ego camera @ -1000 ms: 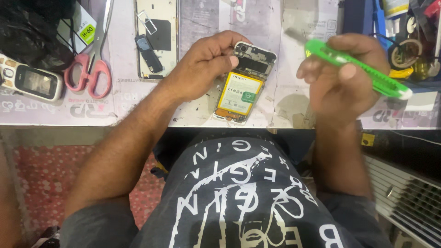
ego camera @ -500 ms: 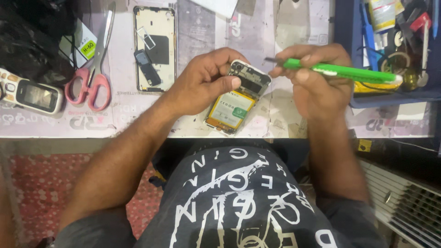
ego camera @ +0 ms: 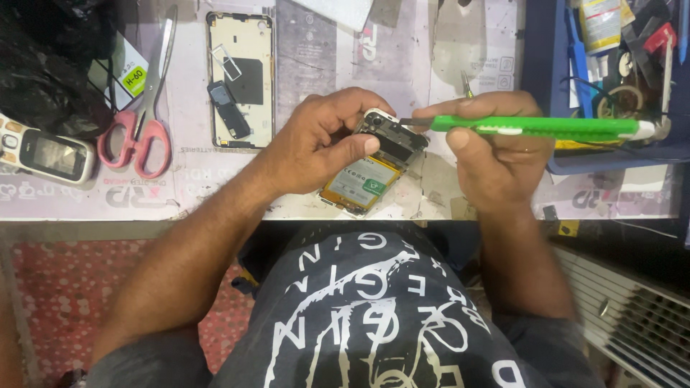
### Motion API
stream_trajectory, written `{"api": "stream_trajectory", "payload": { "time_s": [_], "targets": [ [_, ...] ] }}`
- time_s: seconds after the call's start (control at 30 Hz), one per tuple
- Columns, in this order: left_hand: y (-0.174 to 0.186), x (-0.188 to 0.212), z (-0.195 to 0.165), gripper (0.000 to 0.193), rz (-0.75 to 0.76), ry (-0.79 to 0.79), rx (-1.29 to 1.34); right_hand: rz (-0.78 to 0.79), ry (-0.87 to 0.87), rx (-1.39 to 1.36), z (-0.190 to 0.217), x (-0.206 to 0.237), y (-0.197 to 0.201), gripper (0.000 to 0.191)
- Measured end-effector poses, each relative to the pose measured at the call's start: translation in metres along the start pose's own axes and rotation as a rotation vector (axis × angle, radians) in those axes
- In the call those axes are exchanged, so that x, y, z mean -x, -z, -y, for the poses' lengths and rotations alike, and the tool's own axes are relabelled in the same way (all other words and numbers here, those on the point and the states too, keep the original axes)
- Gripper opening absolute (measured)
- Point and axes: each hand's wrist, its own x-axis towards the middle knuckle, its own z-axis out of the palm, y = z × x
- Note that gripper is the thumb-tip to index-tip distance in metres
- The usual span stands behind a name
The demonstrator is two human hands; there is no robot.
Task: The person disassembles a mobile phone by prying open the casing with a green utility knife and removing internal components. They detach the motherboard and place it on the table, then continue to separate the battery and other parts.
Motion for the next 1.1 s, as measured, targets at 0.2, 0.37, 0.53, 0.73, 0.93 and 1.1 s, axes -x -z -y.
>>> {"api": "stream_trajectory", "payload": {
  "time_s": [0.2,0.37,0.53,0.73,0.93,1.1],
  "targets": [
    [0.001,0.001,-0.002,0.022,-0.001,0.02,-0.006,0.02,0.075,0.141,0.002,-0.002,-0.005,0.021],
    [0.002,0.002,-0.002,0.023,0.007,0.03,0.015,0.026,0.092,0.14,0.002,-0.002,-0.007,0.02],
    [0.001,0.002,-0.001,0.024,0.009,0.026,0.021,0.028,0.092,0.201,0.006,-0.005,-0.013,0.023],
    [0.001,0.002,0.0,0.023,-0.007,0.076,-0.037,0.13,0.225,0.583,0.019,-0.011,-0.025,0.028],
    [0.004,0.001,0.004,0.025,0.005,0.091,0.003,0.094,0.206,0.353,0.004,-0.011,-0.022,0.026],
    [0.003,0.001,0.011,0.025,0.015,0.091,0.069,-0.054,-0.005,0.152,-0.013,-0.001,-0.009,0.019]
  ]
}}
